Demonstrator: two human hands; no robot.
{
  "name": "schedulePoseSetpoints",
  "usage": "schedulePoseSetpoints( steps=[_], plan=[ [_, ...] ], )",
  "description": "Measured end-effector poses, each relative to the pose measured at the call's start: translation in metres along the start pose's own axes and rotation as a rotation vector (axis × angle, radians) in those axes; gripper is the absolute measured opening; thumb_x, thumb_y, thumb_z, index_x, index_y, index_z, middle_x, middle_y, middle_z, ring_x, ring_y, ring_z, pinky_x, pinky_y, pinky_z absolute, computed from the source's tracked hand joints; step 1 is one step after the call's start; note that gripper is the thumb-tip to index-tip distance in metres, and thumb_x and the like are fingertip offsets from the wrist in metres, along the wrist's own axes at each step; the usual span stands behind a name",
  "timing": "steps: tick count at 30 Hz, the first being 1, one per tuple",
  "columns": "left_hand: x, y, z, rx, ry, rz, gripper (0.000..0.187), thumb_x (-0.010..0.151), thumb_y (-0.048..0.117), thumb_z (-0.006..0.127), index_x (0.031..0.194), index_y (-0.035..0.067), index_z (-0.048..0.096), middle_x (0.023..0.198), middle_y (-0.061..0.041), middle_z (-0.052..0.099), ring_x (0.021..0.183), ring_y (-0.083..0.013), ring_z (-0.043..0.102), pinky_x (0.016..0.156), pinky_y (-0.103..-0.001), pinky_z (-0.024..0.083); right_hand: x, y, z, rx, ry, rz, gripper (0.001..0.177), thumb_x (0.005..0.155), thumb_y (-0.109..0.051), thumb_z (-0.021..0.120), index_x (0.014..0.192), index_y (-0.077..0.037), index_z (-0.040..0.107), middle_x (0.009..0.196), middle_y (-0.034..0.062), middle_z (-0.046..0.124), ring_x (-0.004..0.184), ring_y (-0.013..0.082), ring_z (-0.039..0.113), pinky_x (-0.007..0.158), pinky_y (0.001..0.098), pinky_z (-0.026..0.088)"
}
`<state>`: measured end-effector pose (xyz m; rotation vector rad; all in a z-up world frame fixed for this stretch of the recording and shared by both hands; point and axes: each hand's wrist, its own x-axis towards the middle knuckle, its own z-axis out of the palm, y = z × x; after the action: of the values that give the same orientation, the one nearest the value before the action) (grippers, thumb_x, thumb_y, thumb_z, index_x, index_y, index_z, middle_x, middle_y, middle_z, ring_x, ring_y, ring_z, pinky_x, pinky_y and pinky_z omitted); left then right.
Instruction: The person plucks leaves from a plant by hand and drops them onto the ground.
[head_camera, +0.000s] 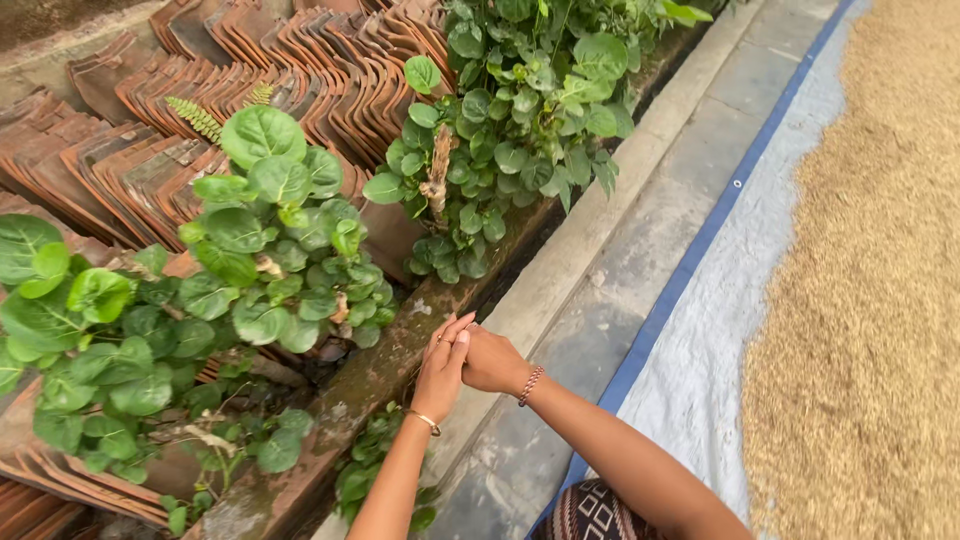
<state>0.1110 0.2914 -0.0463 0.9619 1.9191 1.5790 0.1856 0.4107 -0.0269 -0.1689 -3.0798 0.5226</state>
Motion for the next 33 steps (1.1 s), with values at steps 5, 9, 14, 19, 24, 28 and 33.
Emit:
schedulePoseSetpoints(
  steps=[5,9,14,19,24,28,33],
  plan=[
    [0.063,0.018,0.051,-0.074,0.074,0.048,0.055,0.103,0.029,0.055,0.153,0.010,0.042,0.156,-0.017,0.043,0.135,-0.0288,0.050,0.110,-0.041,0.039,0.036,0.094,-0.088,0.433,0.817,0.286,0.038,0.085,-0.016,0.075,0.119,-0.001,0.067,0.115,0.0151,0.059,0.094,0.0281,0.063,0.081,0.0386,0.052],
    [0.097,0.029,0.072,-0.084,0.180,-0.164,0.049,0.098,0.028,0.058,0.143,0.011,0.051,0.143,-0.013,0.060,0.117,-0.0225,0.066,0.100,-0.037,0.051,0.075,0.150,-0.165,0.385,1.226,0.178,0.057,0.083,-0.024,0.086,0.124,0.003,0.059,0.117,0.0166,0.051,0.107,0.0296,0.051,0.088,0.0373,0.046],
    [0.134,0.052,0.089,-0.222,0.174,-0.253,0.039,0.102,0.027,0.052,0.136,0.009,0.058,0.131,-0.011,0.069,0.108,-0.0196,0.072,0.092,-0.035,0.055,0.121,0.180,-0.179,0.157,1.009,0.181,0.052,0.070,-0.029,0.096,0.108,-0.002,0.073,0.103,0.0178,0.053,0.101,0.0367,0.050,0.088,0.0457,0.041],
    [0.159,0.058,0.084,-0.246,0.155,-0.277,0.035,0.104,0.025,0.048,0.134,0.009,0.059,0.128,-0.010,0.071,0.109,-0.0185,0.072,0.093,-0.031,0.053,0.098,0.195,-0.137,0.157,0.938,0.020,0.045,0.064,-0.008,0.085,0.108,-0.009,0.074,0.113,0.0142,0.056,0.107,0.0353,0.051,0.091,0.0425,0.044],
    [0.190,0.030,0.091,-0.161,0.284,-0.422,0.042,0.103,0.035,0.059,0.134,0.007,0.059,0.117,-0.020,0.072,0.097,-0.0299,0.071,0.080,-0.036,0.052,0.053,0.185,-0.082,0.295,0.799,-0.105,0.040,0.070,-0.001,0.078,0.109,-0.008,0.072,0.123,0.0115,0.062,0.112,0.0346,0.058,0.095,0.0411,0.048],
    [0.205,-0.011,0.106,0.072,0.186,-0.238,0.067,0.094,0.034,0.082,0.140,0.002,0.044,0.124,-0.019,0.063,0.110,-0.0191,0.059,0.088,-0.031,0.048,0.047,0.199,-0.054,0.516,0.599,-0.154,0.051,0.065,0.012,0.055,0.112,-0.002,0.068,0.129,0.0125,0.067,0.121,0.0327,0.064,0.100,0.0379,0.052],
    [0.188,-0.039,0.102,-0.068,0.071,-0.371,0.039,0.090,0.021,0.075,0.124,0.003,0.069,0.093,-0.010,0.082,0.070,-0.0202,0.055,0.068,-0.042,0.045,0.066,0.248,-0.056,1.082,0.525,0.051,0.034,0.085,0.006,0.056,0.113,0.000,0.073,0.118,0.0115,0.072,0.107,0.0186,0.067,0.093,0.0323,0.055]
  ],
)
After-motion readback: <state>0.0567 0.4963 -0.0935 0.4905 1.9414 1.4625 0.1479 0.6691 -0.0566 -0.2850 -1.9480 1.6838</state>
